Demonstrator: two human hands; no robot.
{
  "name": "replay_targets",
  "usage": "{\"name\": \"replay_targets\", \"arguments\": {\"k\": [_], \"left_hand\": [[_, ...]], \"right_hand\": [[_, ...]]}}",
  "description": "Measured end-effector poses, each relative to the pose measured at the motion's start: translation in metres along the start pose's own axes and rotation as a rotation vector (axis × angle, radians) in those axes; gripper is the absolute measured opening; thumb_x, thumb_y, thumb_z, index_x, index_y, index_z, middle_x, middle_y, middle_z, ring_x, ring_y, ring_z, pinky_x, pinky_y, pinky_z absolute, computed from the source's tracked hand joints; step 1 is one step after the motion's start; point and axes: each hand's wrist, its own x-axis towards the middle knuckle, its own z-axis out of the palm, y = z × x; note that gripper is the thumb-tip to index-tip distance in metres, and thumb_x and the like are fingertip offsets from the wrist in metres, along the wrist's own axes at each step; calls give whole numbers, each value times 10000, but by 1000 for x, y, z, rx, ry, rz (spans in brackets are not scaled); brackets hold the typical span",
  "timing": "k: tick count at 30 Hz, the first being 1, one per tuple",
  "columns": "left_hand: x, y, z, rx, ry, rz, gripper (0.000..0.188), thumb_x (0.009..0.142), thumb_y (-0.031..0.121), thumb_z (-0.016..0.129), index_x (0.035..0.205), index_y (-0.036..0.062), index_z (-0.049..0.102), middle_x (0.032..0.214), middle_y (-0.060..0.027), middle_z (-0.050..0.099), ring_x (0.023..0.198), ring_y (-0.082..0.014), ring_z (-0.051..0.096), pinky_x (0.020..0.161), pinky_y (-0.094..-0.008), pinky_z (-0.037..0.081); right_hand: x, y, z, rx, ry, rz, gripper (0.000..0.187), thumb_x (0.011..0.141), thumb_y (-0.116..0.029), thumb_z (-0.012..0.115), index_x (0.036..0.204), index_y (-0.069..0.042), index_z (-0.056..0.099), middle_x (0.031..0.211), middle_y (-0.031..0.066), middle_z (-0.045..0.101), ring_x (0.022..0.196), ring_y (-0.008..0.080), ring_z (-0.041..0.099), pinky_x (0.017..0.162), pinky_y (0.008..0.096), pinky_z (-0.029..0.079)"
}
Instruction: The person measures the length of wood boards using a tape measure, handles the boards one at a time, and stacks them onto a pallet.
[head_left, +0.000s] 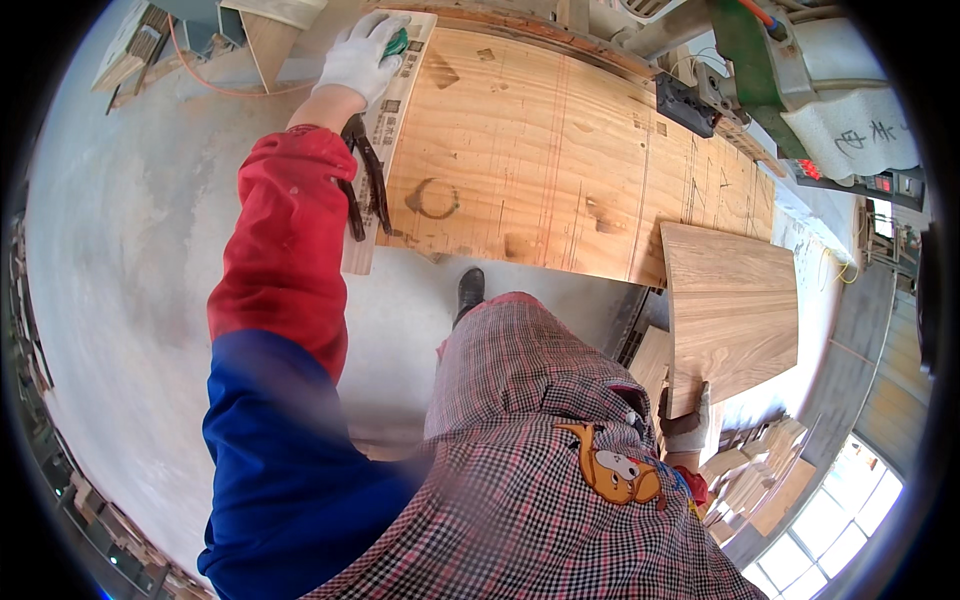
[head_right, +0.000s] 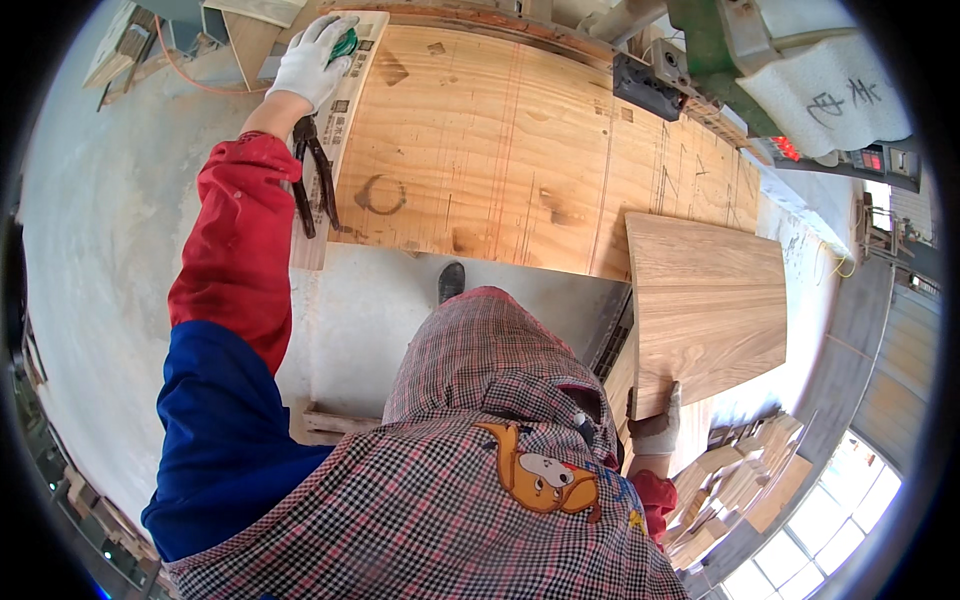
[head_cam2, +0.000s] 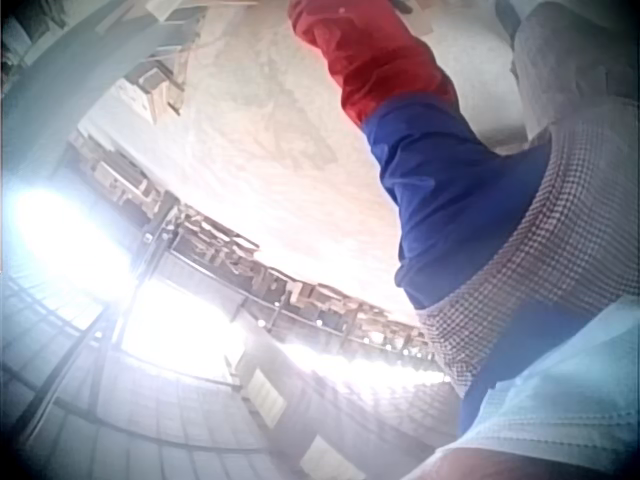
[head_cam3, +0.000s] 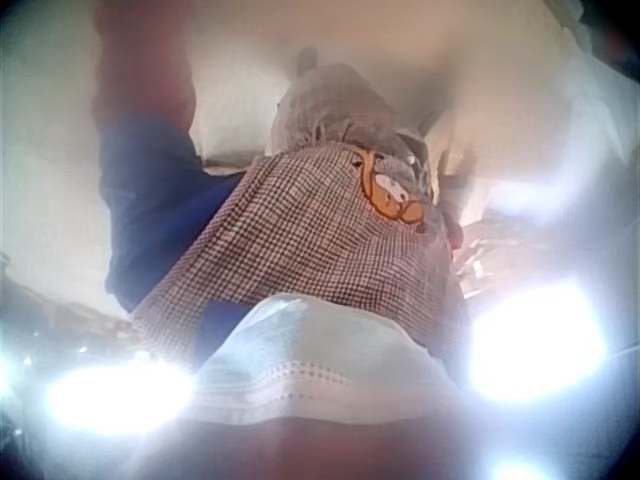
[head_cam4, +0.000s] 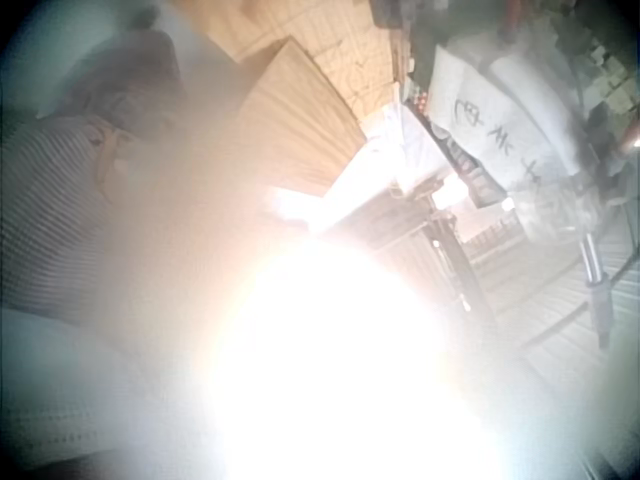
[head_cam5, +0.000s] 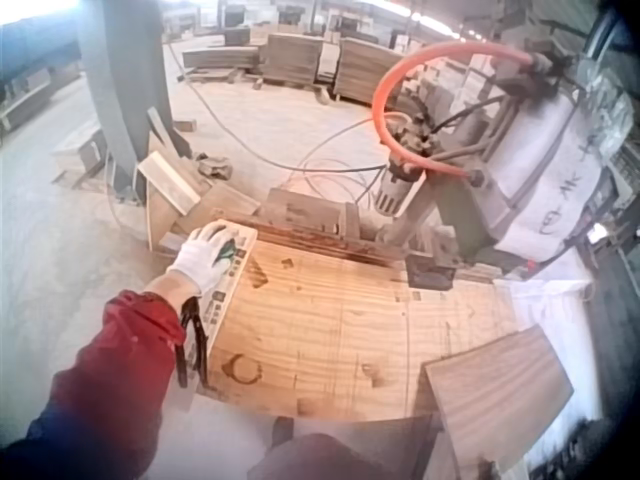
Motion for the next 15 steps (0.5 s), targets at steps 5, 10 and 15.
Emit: {"name": "replay_targets", "arguments": {"k": [5, 10, 15], "left_hand": [[-3, -1, -2, -3, -4, -14, 556, 798, 206, 601, 1325, 269, 437, 1365, -92, 424, 1197, -376, 432, 1012, -438, 385], [5, 7, -2, 6, -38, 9, 534, 809, 235, 584, 1322, 222, 438, 1361, -103, 425, 1203, -374, 425, 1019, -437, 366], [-1, -19, -8, 157, -33, 28, 628, 781, 280, 609, 1361, 163, 399, 1403, -154, 372, 1264, -365, 366, 1050, -431, 319]], "right_hand": [[-8, -1, 29, -11, 112, -35, 417, 895, -443, 553, 1201, -160, 548, 1087, 65, 624, 919, 233, 600, 742, 382, 516], [6, 18, -8, -166, 35, -201, 393, 907, -410, 547, 1218, -170, 547, 1165, 35, 598, 1036, 212, 573, 812, 385, 505], [-6, 4, 38, 145, -32, -32, 429, 915, -345, 555, 1245, -73, 520, 1216, 69, 585, 1116, 231, 555, 934, 385, 468]]}}
